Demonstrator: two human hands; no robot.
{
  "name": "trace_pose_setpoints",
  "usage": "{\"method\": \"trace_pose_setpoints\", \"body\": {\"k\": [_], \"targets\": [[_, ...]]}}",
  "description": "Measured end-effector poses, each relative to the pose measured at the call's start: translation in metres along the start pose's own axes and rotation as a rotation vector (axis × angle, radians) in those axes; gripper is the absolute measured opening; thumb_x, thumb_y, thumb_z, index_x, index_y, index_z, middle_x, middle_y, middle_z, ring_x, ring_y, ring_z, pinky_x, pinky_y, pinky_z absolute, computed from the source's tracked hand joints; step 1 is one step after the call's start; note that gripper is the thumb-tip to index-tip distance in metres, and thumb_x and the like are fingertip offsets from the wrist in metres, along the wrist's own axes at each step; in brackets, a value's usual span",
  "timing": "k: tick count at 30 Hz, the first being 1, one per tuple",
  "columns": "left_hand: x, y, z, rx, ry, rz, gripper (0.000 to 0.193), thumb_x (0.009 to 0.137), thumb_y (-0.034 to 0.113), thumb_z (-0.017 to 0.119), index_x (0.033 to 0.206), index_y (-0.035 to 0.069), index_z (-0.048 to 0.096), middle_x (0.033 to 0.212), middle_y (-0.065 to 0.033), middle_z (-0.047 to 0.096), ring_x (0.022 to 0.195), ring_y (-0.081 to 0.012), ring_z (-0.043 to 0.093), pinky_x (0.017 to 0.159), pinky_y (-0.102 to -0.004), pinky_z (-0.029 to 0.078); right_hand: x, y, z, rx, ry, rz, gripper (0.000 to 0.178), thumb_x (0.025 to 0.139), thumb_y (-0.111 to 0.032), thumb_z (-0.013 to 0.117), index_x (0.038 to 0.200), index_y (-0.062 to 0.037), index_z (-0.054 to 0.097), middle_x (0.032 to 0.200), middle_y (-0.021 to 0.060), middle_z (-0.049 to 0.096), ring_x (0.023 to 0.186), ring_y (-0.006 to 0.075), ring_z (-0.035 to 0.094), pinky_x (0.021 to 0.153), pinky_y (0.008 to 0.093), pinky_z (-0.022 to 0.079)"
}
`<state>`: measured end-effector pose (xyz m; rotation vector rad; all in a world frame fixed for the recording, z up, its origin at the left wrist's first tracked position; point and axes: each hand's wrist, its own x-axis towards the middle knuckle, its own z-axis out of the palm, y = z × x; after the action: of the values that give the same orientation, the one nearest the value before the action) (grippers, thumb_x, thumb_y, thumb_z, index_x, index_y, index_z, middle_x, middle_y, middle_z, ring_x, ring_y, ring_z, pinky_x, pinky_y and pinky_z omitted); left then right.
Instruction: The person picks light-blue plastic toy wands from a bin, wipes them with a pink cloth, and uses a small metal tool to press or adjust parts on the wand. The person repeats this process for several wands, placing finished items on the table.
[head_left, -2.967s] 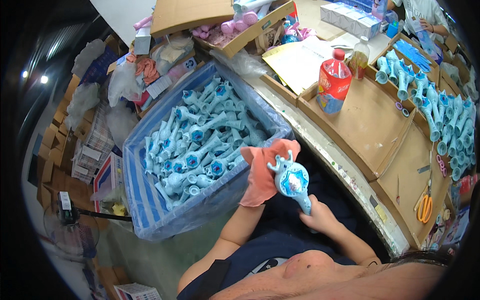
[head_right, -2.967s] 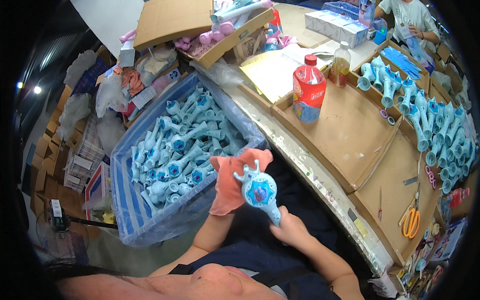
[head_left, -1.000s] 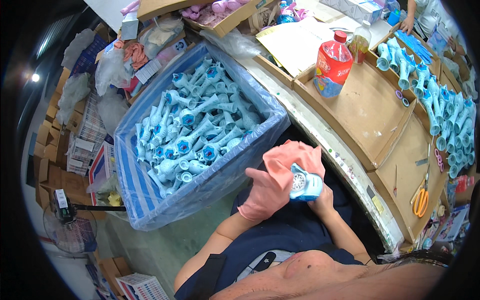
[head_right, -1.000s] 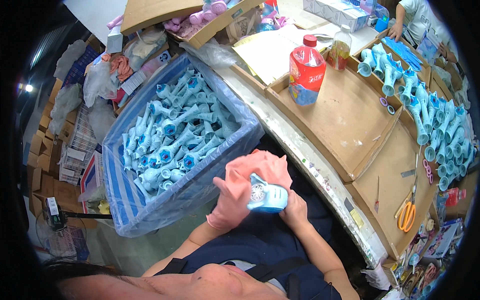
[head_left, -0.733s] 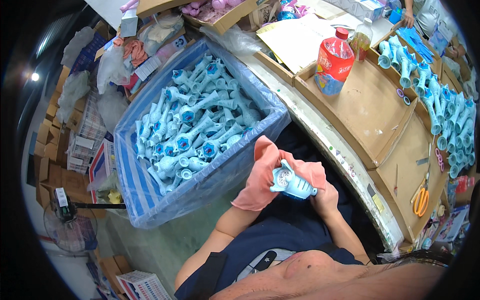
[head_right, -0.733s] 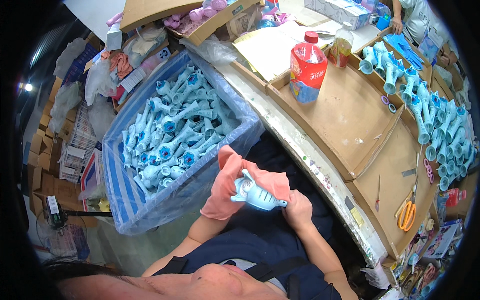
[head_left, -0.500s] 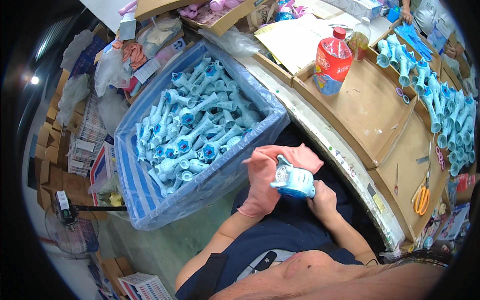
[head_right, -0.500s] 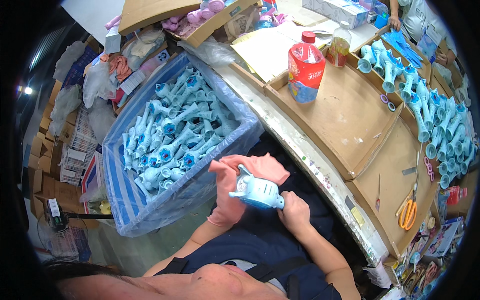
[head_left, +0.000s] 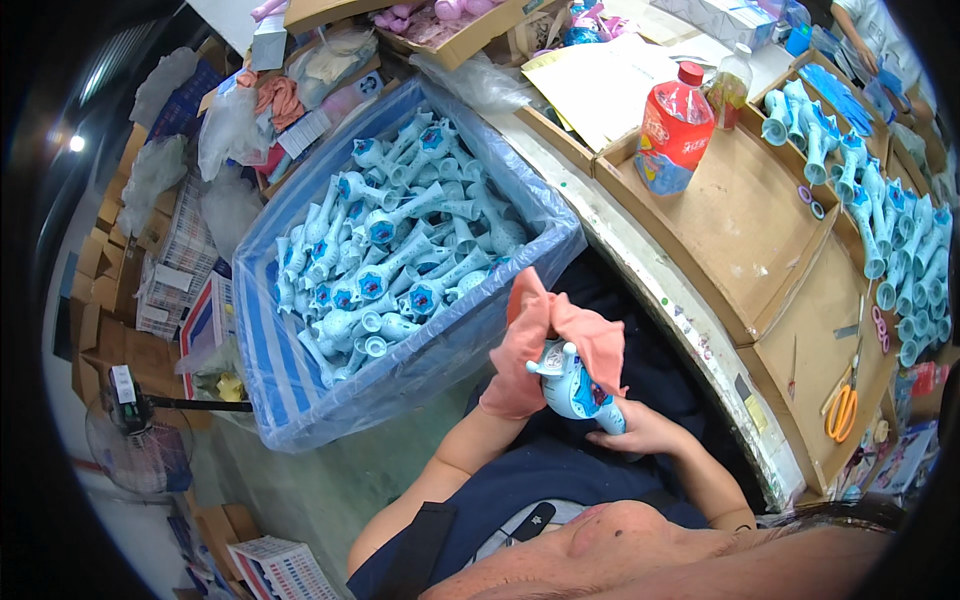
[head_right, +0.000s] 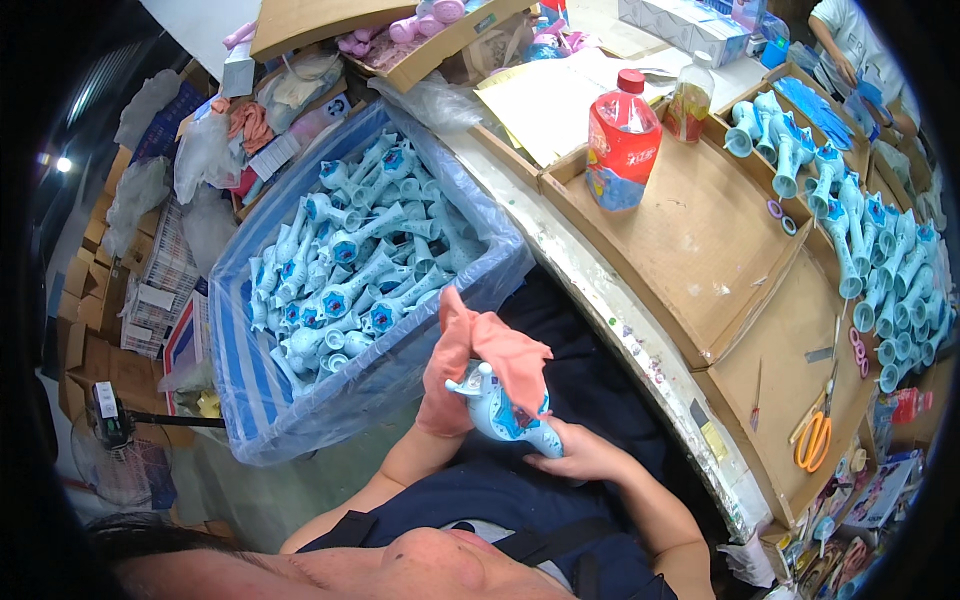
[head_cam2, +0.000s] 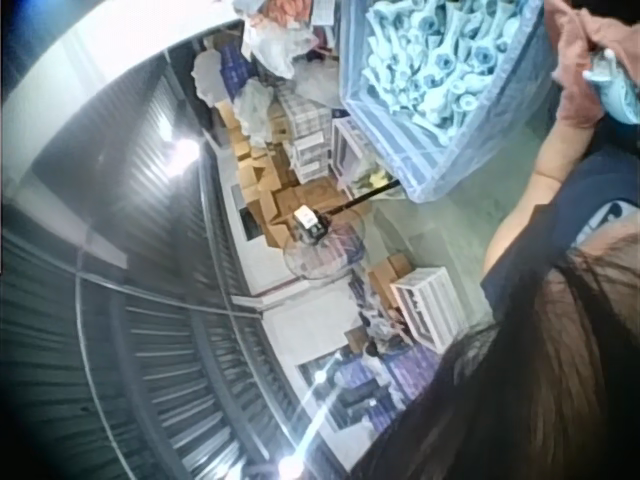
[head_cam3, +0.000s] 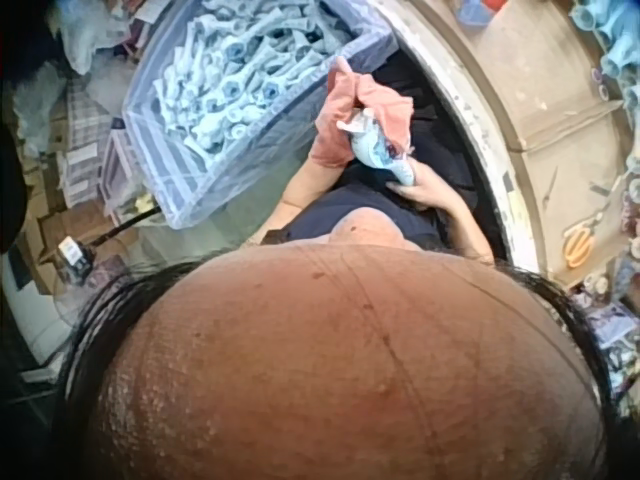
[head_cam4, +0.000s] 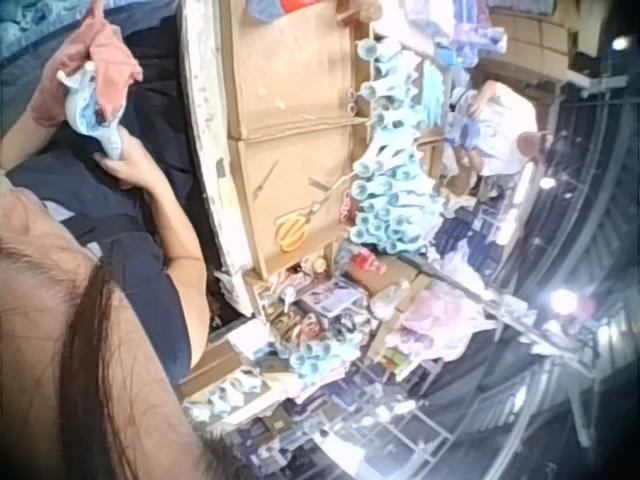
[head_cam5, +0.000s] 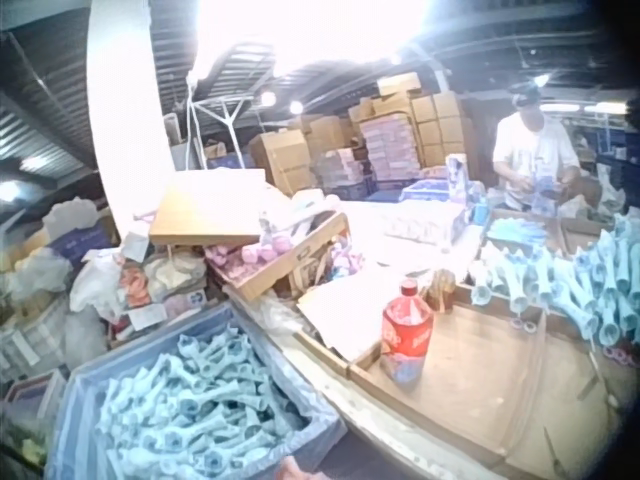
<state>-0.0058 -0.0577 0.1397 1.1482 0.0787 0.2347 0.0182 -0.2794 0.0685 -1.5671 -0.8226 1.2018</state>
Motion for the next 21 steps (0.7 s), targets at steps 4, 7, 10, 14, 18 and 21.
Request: {"method": "trace_pose_setpoints", "body": {"k": [4, 7, 10, 14, 18, 21], "targets": [[0.004, 0.012, 0.011, -0.135, 0.003, 0.065, 0.057, 0.114, 0.046, 0.024, 0.114, 0.0, 0.058, 0.105, -0.0104, 0.068, 0.098, -0.0176, 0.064, 0.095, -0.0354, 0.05, 0.0, -0.002, 0.01, 0.048, 0.097, -0.049, 0.047, 0.09, -0.019, 0.077, 0.131, -0.0056, 0.058, 0.11, 0.0139, 0.071, 0.102, 0.023, 0.068, 0.092, 0.0362, 0.052], [0.006, 0.019, 0.012, -0.204, -0.184, -0.076, 0.052, 0.115, 0.041, 0.025, 0.114, 0.0, 0.056, 0.104, -0.0138, 0.067, 0.093, -0.0205, 0.065, 0.093, -0.0368, 0.051, 0.0, -0.002, 0.01, 0.068, 0.092, -0.049, 0.047, 0.09, -0.019, 0.077, 0.13, -0.0053, 0.058, 0.111, 0.015, 0.071, 0.102, 0.0244, 0.069, 0.092, 0.0371, 0.052], [0.004, 0.018, 0.015, 0.36, 0.072, 0.186, 0.054, 0.114, 0.043, 0.026, 0.108, 0.0, 0.058, 0.095, -0.0129, 0.066, 0.087, -0.0215, 0.064, 0.089, -0.0373, 0.051, 0.0, -0.003, 0.007, 0.006, 0.104, -0.113, 0.047, 0.089, -0.02, 0.077, 0.129, -0.0047, 0.058, 0.11, 0.017, 0.072, 0.101, 0.0282, 0.07, 0.091, 0.0385, 0.053], [0.004, 0.017, 0.017, -0.42, -0.243, -0.15, 0.08, 0.11, 0.06, 0.012, 0.081, 0.002, 0.059, 0.071, -0.011, 0.059, 0.075, -0.0246, 0.061, 0.078, -0.0381, 0.052, -0.002, -0.005, 0.005, -0.075, 0.123, -0.062, 0.046, 0.088, -0.022, 0.077, 0.125, -0.0036, 0.058, 0.107, 0.0209, 0.071, 0.1, 0.0346, 0.071, 0.089, 0.0401, 0.054], [0.016, 0.027, 0.019, -0.113, -0.199, 0.049, 0.097, 0.101, 0.075, 0.006, 0.076, -0.001, 0.061, 0.073, -0.0119, 0.061, 0.073, -0.0242, 0.059, 0.076, -0.0354, 0.051, -0.001, -0.007, 0.014, -0.139, 0.266, -0.078, 0.037, 0.088, -0.023, 0.076, 0.115, -0.0038, 0.059, 0.1, 0.0218, 0.071, 0.094, 0.0392, 0.071, 0.082, 0.0434, 0.055], [0.021, 0.036, 0.019, -0.069, -0.041, -0.084, 0.102, 0.099, 0.079, 0.01, 0.089, -0.005, 0.067, 0.086, -0.012, 0.067, 0.079, -0.0192, 0.06, 0.078, -0.0313, 0.051, 0.003, -0.007, 0.021, -0.46, 0.554, 0.094, 0.031, 0.087, -0.021, 0.076, 0.107, -0.0051, 0.059, 0.095, 0.0199, 0.071, 0.087, 0.0409, 0.07, 0.076, 0.0478, 0.056]]}}
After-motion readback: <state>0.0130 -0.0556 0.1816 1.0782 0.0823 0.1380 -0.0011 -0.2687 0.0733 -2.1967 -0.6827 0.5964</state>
